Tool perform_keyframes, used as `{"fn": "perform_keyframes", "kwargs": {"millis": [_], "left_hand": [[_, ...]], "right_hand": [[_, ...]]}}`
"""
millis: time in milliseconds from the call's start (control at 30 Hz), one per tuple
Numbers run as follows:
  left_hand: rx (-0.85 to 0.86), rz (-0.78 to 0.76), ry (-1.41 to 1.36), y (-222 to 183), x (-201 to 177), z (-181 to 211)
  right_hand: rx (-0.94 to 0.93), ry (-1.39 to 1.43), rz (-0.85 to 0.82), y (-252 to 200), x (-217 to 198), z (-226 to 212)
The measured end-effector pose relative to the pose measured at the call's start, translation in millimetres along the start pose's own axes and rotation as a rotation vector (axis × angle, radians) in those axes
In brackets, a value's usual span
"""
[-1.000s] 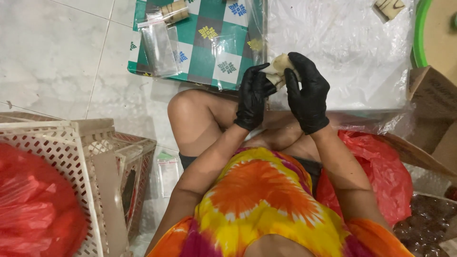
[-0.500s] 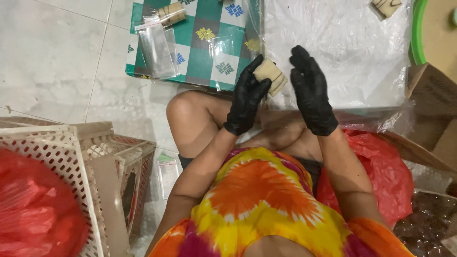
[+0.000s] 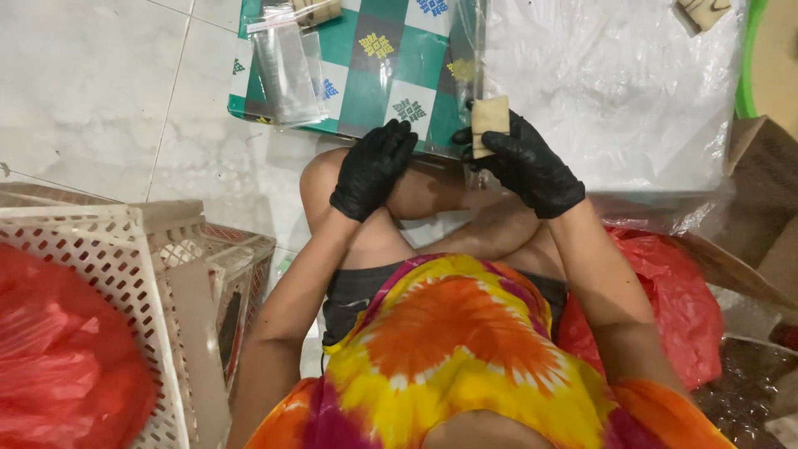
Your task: Packaging small rolled pastries into individual plastic bags while sitting on the floor.
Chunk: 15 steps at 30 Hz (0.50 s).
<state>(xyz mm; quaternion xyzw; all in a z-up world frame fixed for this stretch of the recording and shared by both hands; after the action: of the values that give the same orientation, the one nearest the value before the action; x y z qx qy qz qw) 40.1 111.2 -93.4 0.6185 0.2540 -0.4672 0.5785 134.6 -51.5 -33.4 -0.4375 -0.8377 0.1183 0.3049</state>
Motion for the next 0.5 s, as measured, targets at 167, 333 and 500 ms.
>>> {"fn": "perform_keyframes", "kwargs": {"millis": [167,333,500], "left_hand": [[-0.209,0.072,-0.116,-9,-30,3],[-0.148,0.084,-0.466,-5,-56,-16],[-0.124,0.023,-0.490,17,-84,-15]], "right_hand": [[0.074,0.228,-0.075,36,37,18],[-0.002,-0.162,-0.396,60,89,10],[-0.335,-0.792,-0.336,77,103,-3]]}}
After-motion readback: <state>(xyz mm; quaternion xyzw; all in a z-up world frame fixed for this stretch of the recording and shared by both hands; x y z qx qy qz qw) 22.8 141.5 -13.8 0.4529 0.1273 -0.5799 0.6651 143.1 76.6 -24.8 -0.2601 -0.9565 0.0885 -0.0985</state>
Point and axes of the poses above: each hand's wrist, its own y-axis towards the middle knuckle, its own x-axis out of the palm, z = x × y, the point moved 10 cm from there along y, towards the middle knuckle, and after that the axes turned 4 degrees about -z, right-handed, at the moved point
